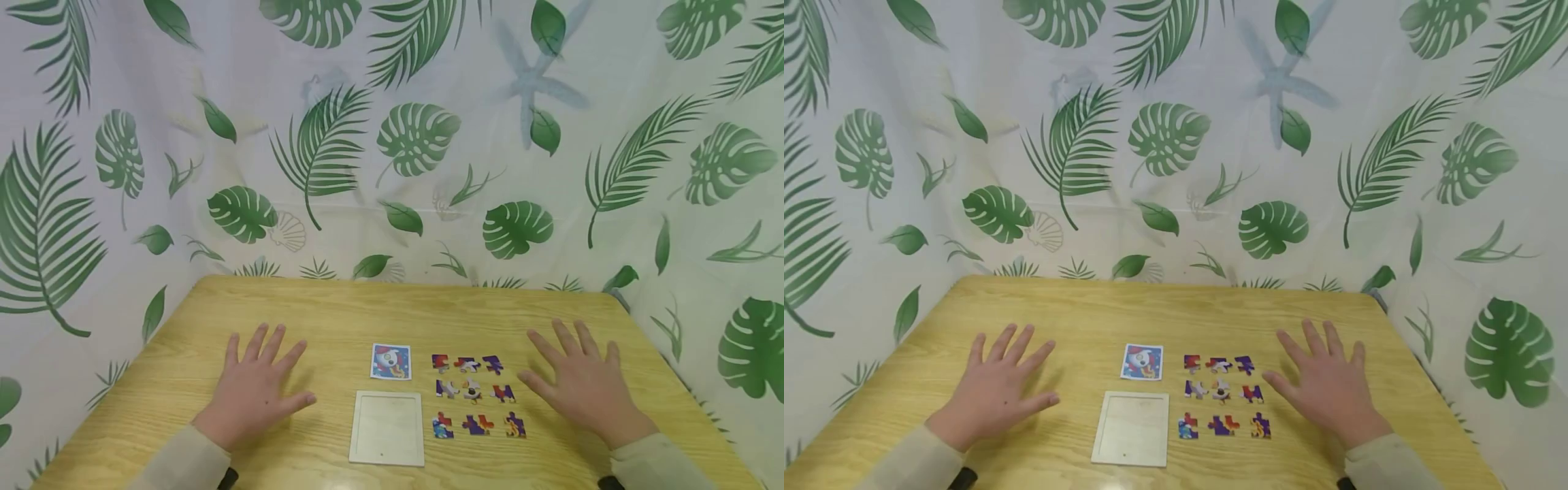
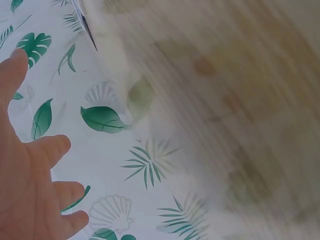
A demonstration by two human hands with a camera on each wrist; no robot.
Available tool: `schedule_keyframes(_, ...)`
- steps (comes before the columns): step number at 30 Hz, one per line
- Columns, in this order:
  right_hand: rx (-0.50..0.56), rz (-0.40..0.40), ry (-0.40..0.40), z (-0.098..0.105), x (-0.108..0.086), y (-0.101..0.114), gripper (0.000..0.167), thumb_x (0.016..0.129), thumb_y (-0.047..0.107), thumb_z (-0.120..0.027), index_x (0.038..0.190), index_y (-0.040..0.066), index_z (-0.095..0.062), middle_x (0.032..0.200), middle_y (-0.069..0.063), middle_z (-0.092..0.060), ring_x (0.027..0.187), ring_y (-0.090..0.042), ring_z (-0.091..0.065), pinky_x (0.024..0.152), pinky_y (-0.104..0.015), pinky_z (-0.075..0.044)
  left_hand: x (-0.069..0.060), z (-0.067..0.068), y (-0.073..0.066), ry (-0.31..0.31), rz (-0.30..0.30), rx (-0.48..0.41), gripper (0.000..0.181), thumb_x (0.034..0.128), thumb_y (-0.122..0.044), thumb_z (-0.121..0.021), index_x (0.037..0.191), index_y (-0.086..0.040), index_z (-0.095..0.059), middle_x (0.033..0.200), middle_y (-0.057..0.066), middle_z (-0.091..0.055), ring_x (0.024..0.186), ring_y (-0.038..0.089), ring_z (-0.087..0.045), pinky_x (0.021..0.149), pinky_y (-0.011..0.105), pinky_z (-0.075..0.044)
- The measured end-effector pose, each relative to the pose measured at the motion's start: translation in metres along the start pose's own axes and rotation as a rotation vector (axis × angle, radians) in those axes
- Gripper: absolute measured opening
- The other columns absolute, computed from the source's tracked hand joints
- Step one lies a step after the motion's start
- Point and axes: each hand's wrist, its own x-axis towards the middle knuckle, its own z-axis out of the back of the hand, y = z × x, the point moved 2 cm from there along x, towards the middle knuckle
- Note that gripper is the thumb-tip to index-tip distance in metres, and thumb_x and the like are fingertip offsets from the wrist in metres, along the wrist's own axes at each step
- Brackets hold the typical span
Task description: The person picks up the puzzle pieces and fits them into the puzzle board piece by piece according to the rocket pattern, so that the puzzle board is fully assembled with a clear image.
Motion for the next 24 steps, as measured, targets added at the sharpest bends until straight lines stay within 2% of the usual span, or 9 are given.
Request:
schedule_keyframes(6, 0.025, 0.05, 0.004, 0.002, 0.003, 0.008, 0.08, 0.095, 0.072, -0.046, 0.157, 0.021, -0.04, 0.16, -0.025, -0.028, 0.144, -0.055, -0.02, 0.099, -0.085, -0.015, 0.002, -0.004, -0.011, 0.028, 0.007, -0.046, 0.086, 0.0854, -0.072, -0.061, 0.153, -0.021, -0.048, 0.161, 0.02, -0.031, 0.148, 0.048, -0.021, 0.108, 0.078, -0.007)
schedule_keyframes(14, 0.131, 0.11, 0.036, -0.001, 0.01, 0.022, 0.075, 0.097, 0.065, -0.051, 0.155, 0.018, -0.043, 0.158, -0.026, -0.032, 0.143, -0.054, -0.024, 0.101, -0.082, -0.021, 0.006, -0.015, -0.029, 0.088, -0.015, -0.142, 0.092, 0.0829, -0.075, -0.062, 0.155, -0.021, -0.044, 0.161, 0.017, -0.033, 0.147, 0.046, -0.024, 0.108, 0.079, -0.013)
schedule_keyframes(19, 0.215, 0.132, 0.033, -0.004, 0.016, 0.031, 0.071, 0.096, 0.059, -0.058, 0.152, 0.015, -0.048, 0.154, -0.027, -0.038, 0.14, -0.056, -0.029, 0.097, -0.083, -0.025, 0.009, -0.019, -0.044, 0.17, -0.001, -0.283, 0.094, 0.0826, -0.07, -0.066, 0.157, -0.019, -0.04, 0.162, 0.017, -0.031, 0.148, 0.046, -0.021, 0.109, 0.078, -0.01)
schedule_keyframes(24, 0.311, 0.14, 0.092, -0.009, 0.027, 0.044, 0.071, 0.097, 0.057, -0.059, 0.151, 0.013, -0.049, 0.153, -0.028, -0.039, 0.141, -0.056, -0.029, 0.101, -0.079, -0.027, 0.011, -0.027, -0.059, 0.237, -0.012, -0.458, 0.097, 0.0809, -0.066, -0.072, 0.158, -0.017, -0.037, 0.162, 0.018, -0.031, 0.149, 0.045, -0.02, 0.11, 0.077, -0.008)
